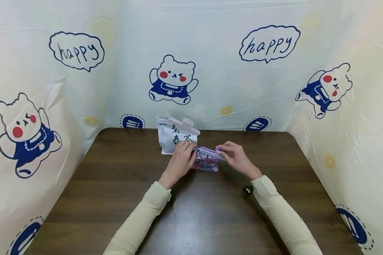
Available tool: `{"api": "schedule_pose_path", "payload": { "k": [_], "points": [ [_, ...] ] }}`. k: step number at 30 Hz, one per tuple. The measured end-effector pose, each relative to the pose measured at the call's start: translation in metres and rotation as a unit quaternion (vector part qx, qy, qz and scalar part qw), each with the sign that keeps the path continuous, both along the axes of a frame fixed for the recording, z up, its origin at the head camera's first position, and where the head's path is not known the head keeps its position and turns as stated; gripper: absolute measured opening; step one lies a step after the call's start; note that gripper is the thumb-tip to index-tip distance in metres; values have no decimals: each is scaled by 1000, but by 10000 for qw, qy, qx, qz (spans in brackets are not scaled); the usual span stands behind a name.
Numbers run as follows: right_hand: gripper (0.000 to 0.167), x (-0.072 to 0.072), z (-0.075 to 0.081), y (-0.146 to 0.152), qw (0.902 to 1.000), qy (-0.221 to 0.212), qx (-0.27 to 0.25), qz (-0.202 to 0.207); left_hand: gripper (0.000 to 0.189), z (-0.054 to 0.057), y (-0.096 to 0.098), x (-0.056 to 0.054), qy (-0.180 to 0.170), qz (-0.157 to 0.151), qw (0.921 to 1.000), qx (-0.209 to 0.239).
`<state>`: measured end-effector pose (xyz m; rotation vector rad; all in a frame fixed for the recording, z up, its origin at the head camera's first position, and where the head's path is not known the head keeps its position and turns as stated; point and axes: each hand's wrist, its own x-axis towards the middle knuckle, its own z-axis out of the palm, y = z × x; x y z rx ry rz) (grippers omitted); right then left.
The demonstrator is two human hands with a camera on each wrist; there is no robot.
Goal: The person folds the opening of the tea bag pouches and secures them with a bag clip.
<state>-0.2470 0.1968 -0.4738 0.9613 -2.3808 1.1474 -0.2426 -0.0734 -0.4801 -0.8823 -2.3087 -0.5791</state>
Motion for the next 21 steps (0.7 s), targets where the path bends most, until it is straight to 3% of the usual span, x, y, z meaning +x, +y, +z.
{"api": "schedule_pose_path", "payload": {
  "k": [5, 21],
  "points": [
    [22, -1, -4, -2, 9999, 108, -95, -21, 18, -4, 0, 0, -328, -67, 9991, 268],
    [20, -3, -8, -13, 9986, 322, -408, -130, 26, -2, 7, 3, -627, 105, 9962, 588]
  ]
}}
